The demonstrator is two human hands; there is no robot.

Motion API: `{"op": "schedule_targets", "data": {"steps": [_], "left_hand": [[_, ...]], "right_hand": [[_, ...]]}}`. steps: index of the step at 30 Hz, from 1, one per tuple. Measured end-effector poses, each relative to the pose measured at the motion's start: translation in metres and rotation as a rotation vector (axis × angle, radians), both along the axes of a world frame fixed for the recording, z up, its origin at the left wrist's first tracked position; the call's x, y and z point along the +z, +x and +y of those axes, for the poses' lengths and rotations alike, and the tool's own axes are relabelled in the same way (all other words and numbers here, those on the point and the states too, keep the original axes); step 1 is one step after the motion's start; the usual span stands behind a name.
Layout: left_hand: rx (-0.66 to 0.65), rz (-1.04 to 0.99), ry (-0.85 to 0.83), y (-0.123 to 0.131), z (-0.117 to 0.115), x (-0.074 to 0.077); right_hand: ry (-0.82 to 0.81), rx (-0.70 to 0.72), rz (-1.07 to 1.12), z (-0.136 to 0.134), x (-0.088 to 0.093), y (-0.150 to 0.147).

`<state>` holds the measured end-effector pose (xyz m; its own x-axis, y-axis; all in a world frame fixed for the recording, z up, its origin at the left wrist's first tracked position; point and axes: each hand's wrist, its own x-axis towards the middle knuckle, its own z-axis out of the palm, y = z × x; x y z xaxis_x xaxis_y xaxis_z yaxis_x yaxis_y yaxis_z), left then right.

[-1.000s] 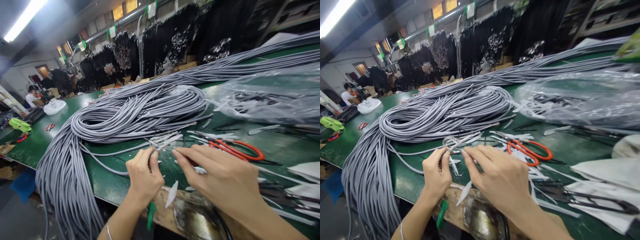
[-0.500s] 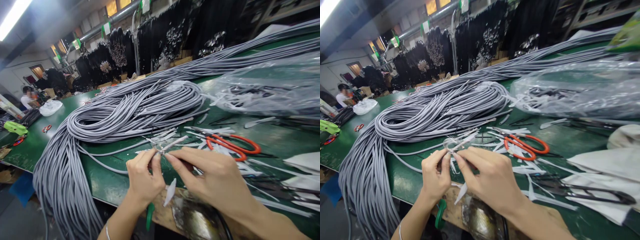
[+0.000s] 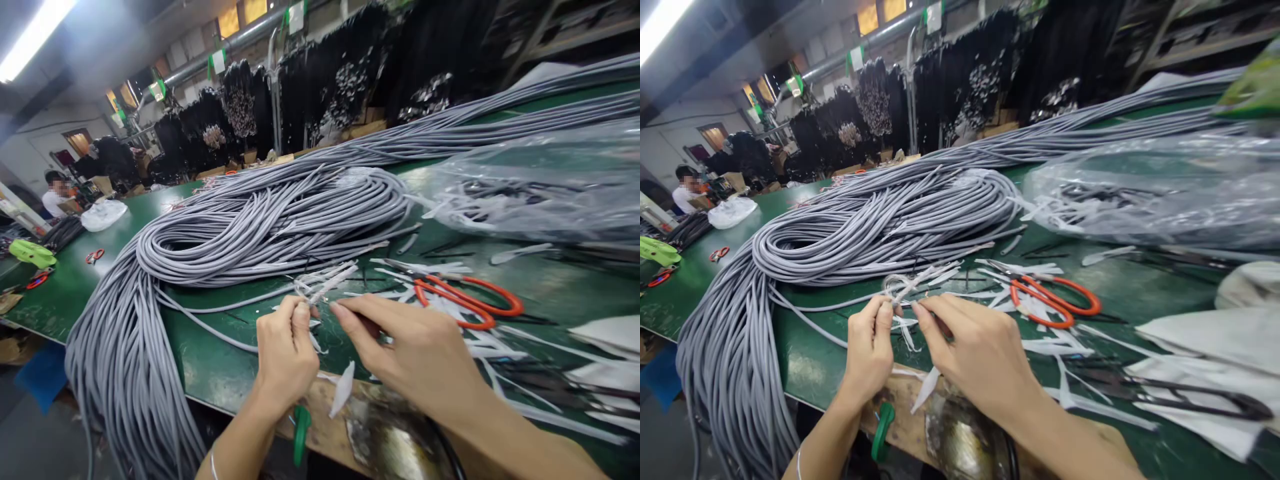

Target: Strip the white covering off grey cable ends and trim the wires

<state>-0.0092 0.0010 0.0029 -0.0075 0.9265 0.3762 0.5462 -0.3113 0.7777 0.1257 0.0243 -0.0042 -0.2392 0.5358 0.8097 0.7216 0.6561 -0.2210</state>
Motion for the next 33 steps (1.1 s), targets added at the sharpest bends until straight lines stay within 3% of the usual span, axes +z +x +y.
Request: {"op": "schedule_targets", "data": {"steps": [12, 16, 20, 22, 26, 28, 33], "left_hand": [[-0.096, 0.062, -0.011, 0.002, -0.001, 0.0], [-0.071, 0.025, -0.024, 0.003, 0.001, -0.001], [0.004, -0.034, -0.122, 0.003, 0.005, -0.001], [-0.005, -0.083, -0.121, 0.003, 0.005, -0.001], [0.0, -0.137, -0.055, 0.002, 0.004, -0.002], [-0.004, -0.134, -0.033, 0.002, 0.003, -0.002], [-0.046, -0.091, -0.013, 0.002, 0.002, -0.003]], "right_hand": [[-0.235, 0.171, 0.19, 0.002, 0.007, -0.002], [-0.087, 0.211, 0.163, -0.01, 0.011, -0.004], [0.06, 0.478, 0.006, -0.028, 0.014, -0.008], [0.067, 0.39, 0.01, -0.026, 0.013, -0.007], [0.07, -0.053, -0.029, -0.007, 0.005, 0.001], [0.084, -0.098, -0.05, 0.001, 0.003, 0.004], [0.082, -0.059, -0.049, 0.001, 0.004, 0.003]]}}
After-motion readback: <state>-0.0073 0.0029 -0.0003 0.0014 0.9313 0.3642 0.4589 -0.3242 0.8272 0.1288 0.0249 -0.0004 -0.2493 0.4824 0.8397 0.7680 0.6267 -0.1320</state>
